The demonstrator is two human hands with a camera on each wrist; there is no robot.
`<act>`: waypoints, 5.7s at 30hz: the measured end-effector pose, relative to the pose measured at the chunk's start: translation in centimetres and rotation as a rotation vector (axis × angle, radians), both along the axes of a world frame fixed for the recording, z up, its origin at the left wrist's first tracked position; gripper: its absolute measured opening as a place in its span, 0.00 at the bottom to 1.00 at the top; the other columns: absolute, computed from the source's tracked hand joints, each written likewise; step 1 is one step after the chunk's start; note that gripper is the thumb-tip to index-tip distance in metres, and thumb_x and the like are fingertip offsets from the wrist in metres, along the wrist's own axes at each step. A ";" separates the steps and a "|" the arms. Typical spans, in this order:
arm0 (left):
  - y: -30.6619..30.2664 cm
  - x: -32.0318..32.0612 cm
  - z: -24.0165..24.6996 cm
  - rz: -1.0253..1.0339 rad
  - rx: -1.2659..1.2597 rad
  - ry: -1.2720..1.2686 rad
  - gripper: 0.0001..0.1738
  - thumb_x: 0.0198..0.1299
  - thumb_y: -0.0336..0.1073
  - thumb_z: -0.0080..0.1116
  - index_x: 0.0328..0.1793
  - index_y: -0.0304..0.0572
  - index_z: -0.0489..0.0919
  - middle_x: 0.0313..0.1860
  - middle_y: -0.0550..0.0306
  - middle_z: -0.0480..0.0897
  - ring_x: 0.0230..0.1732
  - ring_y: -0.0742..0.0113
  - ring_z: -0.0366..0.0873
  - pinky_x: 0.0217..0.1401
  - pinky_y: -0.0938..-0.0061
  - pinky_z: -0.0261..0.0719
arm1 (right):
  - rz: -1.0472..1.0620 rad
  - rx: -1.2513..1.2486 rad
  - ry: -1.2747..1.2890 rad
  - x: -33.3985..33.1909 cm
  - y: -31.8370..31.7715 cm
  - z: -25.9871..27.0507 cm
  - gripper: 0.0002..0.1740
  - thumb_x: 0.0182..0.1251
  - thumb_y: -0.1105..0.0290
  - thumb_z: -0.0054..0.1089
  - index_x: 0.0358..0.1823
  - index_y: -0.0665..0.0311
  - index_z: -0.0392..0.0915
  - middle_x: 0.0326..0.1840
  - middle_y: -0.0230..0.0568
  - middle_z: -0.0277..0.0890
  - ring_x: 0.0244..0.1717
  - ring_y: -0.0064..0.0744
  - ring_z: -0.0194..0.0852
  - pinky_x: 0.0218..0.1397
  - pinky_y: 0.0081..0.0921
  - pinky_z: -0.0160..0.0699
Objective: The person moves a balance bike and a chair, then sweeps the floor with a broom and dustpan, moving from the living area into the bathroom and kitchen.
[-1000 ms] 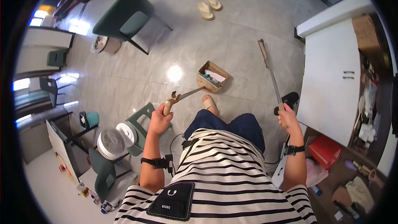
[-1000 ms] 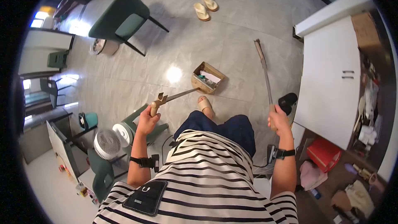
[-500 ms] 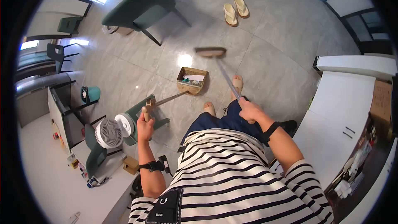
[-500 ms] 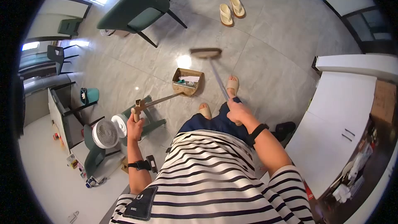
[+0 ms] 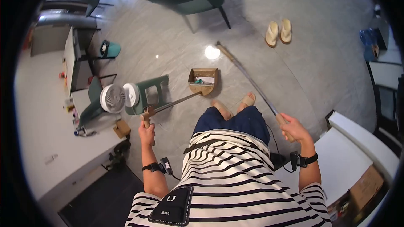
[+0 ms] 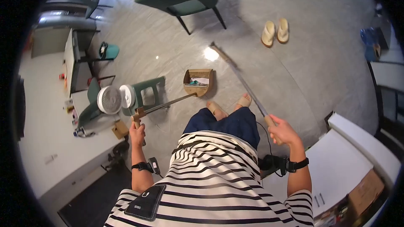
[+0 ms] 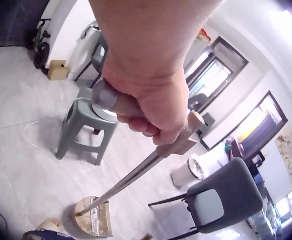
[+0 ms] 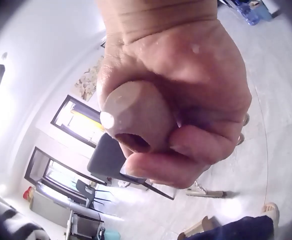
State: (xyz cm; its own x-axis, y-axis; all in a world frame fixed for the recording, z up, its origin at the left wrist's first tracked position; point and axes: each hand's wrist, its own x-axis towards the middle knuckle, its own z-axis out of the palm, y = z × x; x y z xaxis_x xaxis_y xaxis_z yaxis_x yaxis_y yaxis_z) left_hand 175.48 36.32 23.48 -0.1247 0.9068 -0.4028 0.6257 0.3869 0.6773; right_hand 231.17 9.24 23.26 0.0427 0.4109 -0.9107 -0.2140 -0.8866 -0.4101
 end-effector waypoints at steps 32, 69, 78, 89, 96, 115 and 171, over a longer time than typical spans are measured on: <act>11.9 -4.0 -3.3 0.513 -0.063 -0.152 0.16 0.55 0.32 0.60 0.51 0.38 0.76 0.23 0.57 0.76 0.23 0.66 0.72 0.29 0.67 0.72 | 1.128 0.391 -0.460 -18.9 51.0 -6.8 0.31 0.58 0.70 0.55 0.66 0.64 0.67 0.32 0.52 0.79 0.26 0.43 0.80 0.33 0.37 0.80; 47.5 -4.4 0.8 0.474 0.094 -0.012 0.13 0.58 0.33 0.63 0.47 0.35 0.76 0.26 0.64 0.74 0.27 0.75 0.68 0.31 0.75 0.70 | 0.493 0.185 0.025 -21.6 83.5 -1.8 0.36 0.62 0.73 0.54 0.74 0.70 0.59 0.26 0.33 0.72 0.19 0.22 0.69 0.24 0.22 0.72; 59.9 -12.3 -1.3 0.382 0.134 0.057 0.18 0.56 0.34 0.62 0.52 0.37 0.78 0.28 0.50 0.80 0.27 0.64 0.75 0.34 0.67 0.75 | 0.312 0.200 -0.033 -28.7 94.2 -5.6 0.26 0.62 0.75 0.53 0.63 0.72 0.67 0.25 0.35 0.72 0.18 0.24 0.70 0.21 0.23 0.72; 70.6 -17.9 -1.6 0.304 -0.015 -0.005 0.20 0.55 0.34 0.62 0.55 0.39 0.78 0.29 0.52 0.79 0.31 0.64 0.75 0.38 0.68 0.75 | 0.860 0.106 -0.103 -35.0 105.9 -4.3 0.37 0.54 0.75 0.57 0.70 0.72 0.66 0.24 0.35 0.73 0.18 0.23 0.69 0.23 0.22 0.74; 78.6 -18.6 0.3 0.209 0.007 -0.010 0.22 0.55 0.31 0.62 0.58 0.42 0.78 0.28 0.49 0.80 0.29 0.63 0.78 0.38 0.68 0.77 | 0.567 0.056 0.038 -29.7 113.4 -2.2 0.38 0.56 0.78 0.59 0.71 0.71 0.61 0.26 0.34 0.74 0.19 0.22 0.70 0.23 0.19 0.72; 109.2 -13.2 0.6 0.005 -0.091 0.105 0.12 0.58 0.32 0.62 0.46 0.37 0.76 0.25 0.60 0.71 0.30 0.73 0.64 0.35 0.74 0.71 | 0.858 0.203 -0.263 -24.1 141.4 -13.0 0.29 0.55 0.73 0.53 0.62 0.68 0.67 0.26 0.42 0.73 0.20 0.35 0.74 0.23 0.34 0.76; 146.3 -38.7 0.4 0.274 -0.129 0.147 0.16 0.53 0.31 0.62 0.49 0.37 0.76 0.30 0.49 0.78 0.31 0.62 0.74 0.40 0.67 0.75 | 0.904 -0.032 0.084 -43.0 184.6 -5.0 0.37 0.56 0.73 0.60 0.71 0.66 0.66 0.27 0.36 0.74 0.23 0.24 0.71 0.23 0.25 0.74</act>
